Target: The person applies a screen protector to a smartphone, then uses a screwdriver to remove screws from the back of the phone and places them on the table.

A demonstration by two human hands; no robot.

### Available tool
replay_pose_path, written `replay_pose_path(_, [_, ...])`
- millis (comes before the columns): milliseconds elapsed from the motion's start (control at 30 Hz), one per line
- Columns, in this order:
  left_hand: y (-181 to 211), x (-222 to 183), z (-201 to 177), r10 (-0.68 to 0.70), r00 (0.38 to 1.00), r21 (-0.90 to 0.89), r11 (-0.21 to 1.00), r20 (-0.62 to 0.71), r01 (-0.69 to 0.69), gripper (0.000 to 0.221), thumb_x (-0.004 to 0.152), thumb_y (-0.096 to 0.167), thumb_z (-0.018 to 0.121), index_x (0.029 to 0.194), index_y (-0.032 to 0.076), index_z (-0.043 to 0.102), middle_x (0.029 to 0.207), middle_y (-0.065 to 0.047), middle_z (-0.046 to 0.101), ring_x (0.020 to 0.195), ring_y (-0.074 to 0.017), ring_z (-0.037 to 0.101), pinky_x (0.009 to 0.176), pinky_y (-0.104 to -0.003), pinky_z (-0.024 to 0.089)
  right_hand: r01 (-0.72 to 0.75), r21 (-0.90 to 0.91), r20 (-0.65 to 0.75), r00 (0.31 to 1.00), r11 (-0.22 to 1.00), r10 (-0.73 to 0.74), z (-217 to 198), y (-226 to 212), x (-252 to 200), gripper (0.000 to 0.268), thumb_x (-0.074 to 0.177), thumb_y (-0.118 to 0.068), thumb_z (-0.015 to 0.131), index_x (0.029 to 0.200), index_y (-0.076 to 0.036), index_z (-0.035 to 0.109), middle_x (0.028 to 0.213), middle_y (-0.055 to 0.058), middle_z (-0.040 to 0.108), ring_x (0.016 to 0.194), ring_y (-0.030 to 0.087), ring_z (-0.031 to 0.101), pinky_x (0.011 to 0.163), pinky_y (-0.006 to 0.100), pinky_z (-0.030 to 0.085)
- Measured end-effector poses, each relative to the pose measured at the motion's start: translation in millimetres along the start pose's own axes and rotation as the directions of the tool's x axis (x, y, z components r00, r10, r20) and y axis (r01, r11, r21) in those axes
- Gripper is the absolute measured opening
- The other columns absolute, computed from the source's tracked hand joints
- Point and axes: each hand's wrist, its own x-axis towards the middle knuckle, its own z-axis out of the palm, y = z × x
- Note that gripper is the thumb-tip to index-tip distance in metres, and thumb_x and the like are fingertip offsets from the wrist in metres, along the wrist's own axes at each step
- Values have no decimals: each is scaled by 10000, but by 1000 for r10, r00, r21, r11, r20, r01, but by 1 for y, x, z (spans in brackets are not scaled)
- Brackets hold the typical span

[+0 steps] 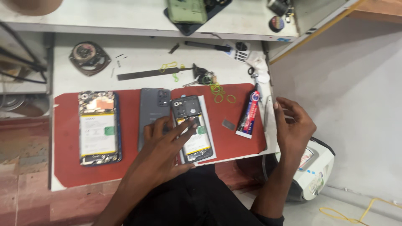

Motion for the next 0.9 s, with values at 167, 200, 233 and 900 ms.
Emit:
replay_pose_path(167, [-4,-5,10,-7,1000,-46,999,-19,6,874,610,398,898,1359,75,584,1481,-37,548,1270,-354,390,1035,-514,296,191,-32,117,975,981,-186,16,9,34,231,958,-139,784,1131,9,749,964,151,757,849,207,739,724,313,586])
replay_pose_path(200, [-4,-6,12,12,1000,-31,999,-25,-12,849,628,398,889,1353,74,589,1479,-40,554,1293,-372,386,1027,-528,292,255,-52,173,954,966,-243,23,11,43,233,947,-124,784,1125,22,743,949,165,749,835,218,743,718,321,590])
replay_pose_path(233, [-5,-6,14,30,999,-17,999,-30,-31,824,647,399,880,1347,72,595,1478,-43,560,1317,-390,383,1019,-542,288,301,-80,214,936,950,-278,29,13,51,232,934,-116,789,1109,28,742,965,176,748,826,225,749,710,328,591])
replay_pose_path(900, [-32,-72,-11,-198,886,-20,978,-420,209,626,777,427,820,1288,90,687,1423,-63,581,1273,-337,491,1058,-476,433,-75,757,392,847,649,-359,53,-48,3,523,1119,-123,582,1567,-97,313,1253,161,706,985,256,740,868,331,630])
